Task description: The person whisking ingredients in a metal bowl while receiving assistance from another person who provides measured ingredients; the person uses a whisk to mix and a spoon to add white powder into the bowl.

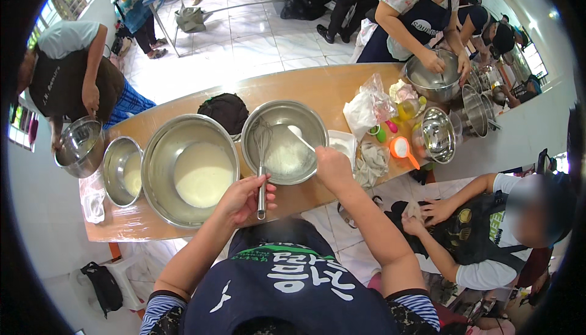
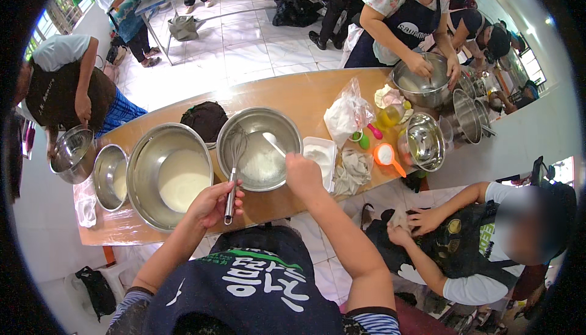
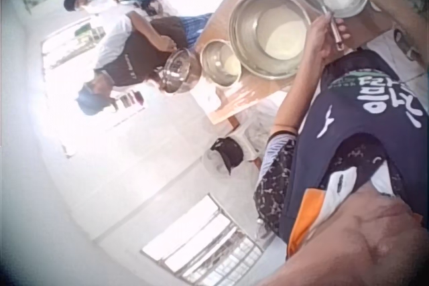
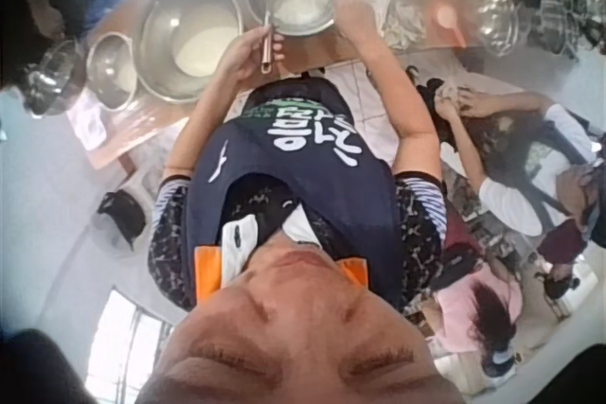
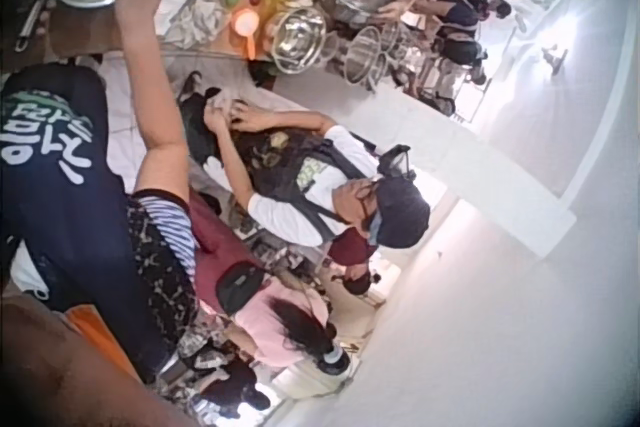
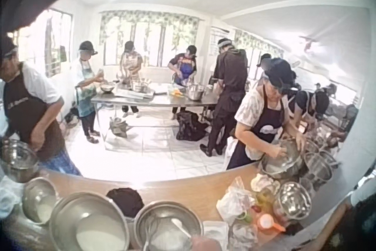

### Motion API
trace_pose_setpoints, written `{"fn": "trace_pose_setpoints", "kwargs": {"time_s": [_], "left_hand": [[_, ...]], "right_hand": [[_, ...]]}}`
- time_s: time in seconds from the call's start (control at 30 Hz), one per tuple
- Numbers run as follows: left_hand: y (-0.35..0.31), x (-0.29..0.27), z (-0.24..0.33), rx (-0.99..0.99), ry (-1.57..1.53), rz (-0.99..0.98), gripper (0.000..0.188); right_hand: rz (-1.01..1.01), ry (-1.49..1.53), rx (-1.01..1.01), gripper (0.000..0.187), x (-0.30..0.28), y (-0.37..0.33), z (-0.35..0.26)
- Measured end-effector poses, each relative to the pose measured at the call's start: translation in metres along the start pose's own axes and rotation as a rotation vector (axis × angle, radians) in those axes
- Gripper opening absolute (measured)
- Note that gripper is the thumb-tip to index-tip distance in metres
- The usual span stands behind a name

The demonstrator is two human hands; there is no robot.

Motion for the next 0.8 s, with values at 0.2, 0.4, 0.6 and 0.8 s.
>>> {"fn": "trace_pose_setpoints", "kwargs": {"time_s": [0.2, 0.4, 0.6, 0.8], "left_hand": [[0.005, -0.001, -0.008, -0.057, -0.042, -0.018, 0.028], [0.021, 0.013, -0.027, -0.169, -0.071, -0.078, 0.027], [0.034, 0.021, -0.038, -0.228, -0.014, -0.098, 0.021], [0.040, 0.036, -0.044, -0.168, 0.102, -0.069, 0.022]], "right_hand": [[0.039, 0.622, 0.398, 0.013, -0.020, -0.034, 0.051], [0.079, 1.163, 0.907, 0.013, 0.042, -0.126, 0.115], [-0.120, 0.811, 0.969, 0.047, 0.060, -0.123, 0.110], [-0.293, 1.217, 0.771, 0.057, 0.023, -0.097, 0.031]]}}
Point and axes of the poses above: each hand's wrist, its own y-axis towards the middle knuckle, its own x-axis out of the palm, z = x × y, the point moved 6 cm from there along y, towards the middle knuckle, and after that the axes turned 1 degree about -z, right-handed, at the moved point
